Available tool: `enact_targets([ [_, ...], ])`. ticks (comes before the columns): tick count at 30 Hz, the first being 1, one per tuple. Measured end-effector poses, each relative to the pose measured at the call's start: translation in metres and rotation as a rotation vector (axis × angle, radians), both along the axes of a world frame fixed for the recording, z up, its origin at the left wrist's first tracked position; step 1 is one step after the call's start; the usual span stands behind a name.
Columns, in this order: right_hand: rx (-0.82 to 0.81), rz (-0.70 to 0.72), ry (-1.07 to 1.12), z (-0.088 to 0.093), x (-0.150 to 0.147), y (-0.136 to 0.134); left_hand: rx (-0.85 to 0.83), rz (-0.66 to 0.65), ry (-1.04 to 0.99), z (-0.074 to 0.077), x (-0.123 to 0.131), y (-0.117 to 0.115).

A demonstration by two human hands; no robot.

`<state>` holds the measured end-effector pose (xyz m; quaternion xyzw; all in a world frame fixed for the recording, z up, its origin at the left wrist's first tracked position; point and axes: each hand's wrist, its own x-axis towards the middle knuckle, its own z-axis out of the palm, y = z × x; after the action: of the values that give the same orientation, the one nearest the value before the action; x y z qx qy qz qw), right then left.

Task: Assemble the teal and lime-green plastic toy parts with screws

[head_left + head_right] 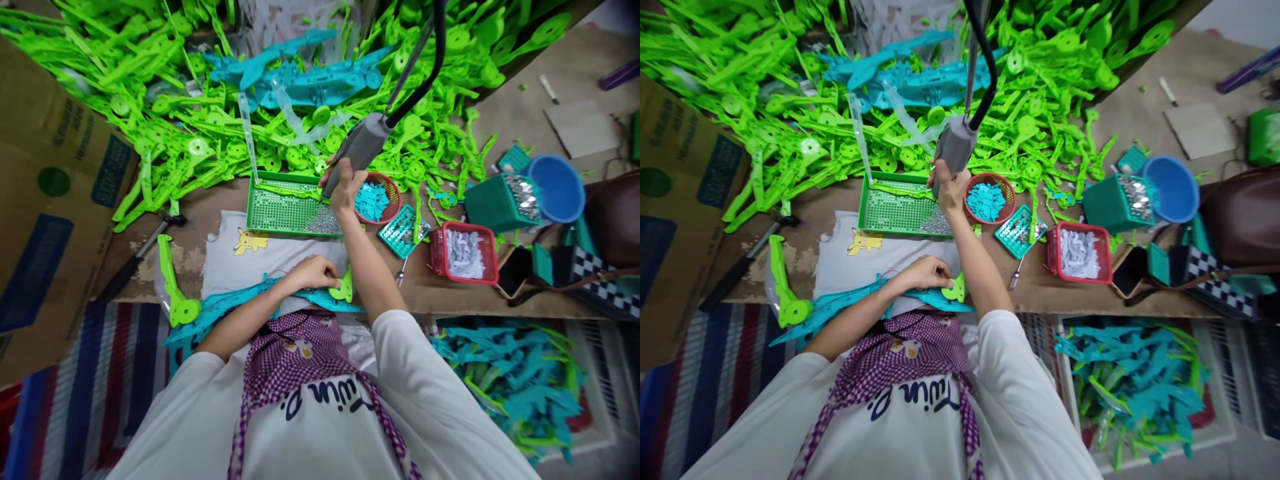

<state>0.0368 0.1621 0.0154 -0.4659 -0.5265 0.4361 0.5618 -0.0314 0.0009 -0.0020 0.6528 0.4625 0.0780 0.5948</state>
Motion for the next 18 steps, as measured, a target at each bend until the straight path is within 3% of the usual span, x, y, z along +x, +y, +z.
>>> enact_targets([
  [8, 0.048, -0.008, -0.059, -0.001, 0.002, -0.001, 0.016, 0.001, 0.003, -0.003, 0.000, 0.000],
  [18, 0.107, 0.037, 0.110, -0.012, 0.002, 0.006, 0.022, -0.001, 0.042, 0.001, 0.000, 0.001],
])
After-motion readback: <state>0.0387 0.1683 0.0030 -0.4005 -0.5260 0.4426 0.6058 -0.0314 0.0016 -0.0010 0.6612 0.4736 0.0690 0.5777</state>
